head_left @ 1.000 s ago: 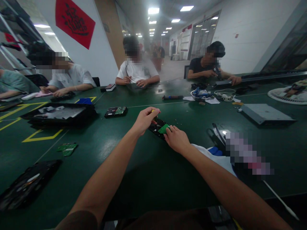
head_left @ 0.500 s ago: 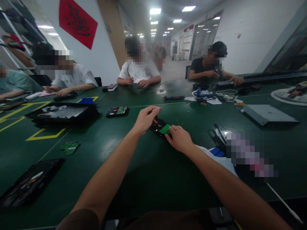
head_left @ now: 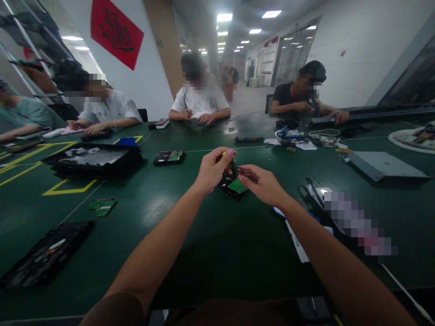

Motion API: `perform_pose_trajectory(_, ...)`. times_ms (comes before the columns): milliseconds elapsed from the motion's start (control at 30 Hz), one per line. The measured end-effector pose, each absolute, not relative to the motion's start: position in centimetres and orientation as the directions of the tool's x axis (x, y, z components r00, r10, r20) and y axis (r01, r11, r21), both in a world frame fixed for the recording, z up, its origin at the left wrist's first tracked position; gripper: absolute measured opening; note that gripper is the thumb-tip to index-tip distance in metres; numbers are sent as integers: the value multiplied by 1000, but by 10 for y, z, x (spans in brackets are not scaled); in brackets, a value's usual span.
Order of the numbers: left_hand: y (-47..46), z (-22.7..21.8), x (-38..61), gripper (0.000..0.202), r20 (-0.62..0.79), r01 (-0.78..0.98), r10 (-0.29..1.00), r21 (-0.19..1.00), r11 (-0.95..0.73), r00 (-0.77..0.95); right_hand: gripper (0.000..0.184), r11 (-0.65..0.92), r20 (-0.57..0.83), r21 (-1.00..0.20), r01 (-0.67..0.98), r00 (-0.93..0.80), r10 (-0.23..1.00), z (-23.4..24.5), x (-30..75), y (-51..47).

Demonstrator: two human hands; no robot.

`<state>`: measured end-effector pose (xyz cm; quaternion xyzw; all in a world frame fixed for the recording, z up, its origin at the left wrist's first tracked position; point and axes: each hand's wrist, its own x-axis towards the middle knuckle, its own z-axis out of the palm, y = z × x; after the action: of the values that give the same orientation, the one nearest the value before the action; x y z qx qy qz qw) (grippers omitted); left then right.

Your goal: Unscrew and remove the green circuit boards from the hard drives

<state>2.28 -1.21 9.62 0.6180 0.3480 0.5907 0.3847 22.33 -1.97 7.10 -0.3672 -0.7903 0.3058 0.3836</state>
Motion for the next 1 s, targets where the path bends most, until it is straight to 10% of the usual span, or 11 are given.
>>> perform_pose_trajectory(333, -11, 81, 21, 59, 396, 336, 903, 838, -430, 166, 26, 417, 332, -888, 194, -356, 874, 71, 224, -12)
perform_pose_trajectory(533, -23, 46, 25, 103, 209, 919, 965, 324, -223, 161, 35, 373, 354, -922, 105, -164, 921, 84, 234, -1)
perform_pose_trajectory(667, -29, 23, 39, 131, 97, 974, 986, 172, -150, 135, 43, 369, 358, -926, 84, -122, 926, 80, 233, 11)
perform_pose_trajectory(1000, -19, 19, 19, 110, 44, 927, 960, 254, -278, 276, 42, 227, 227, -972, 69, -1, 974, 32, 243, 39)
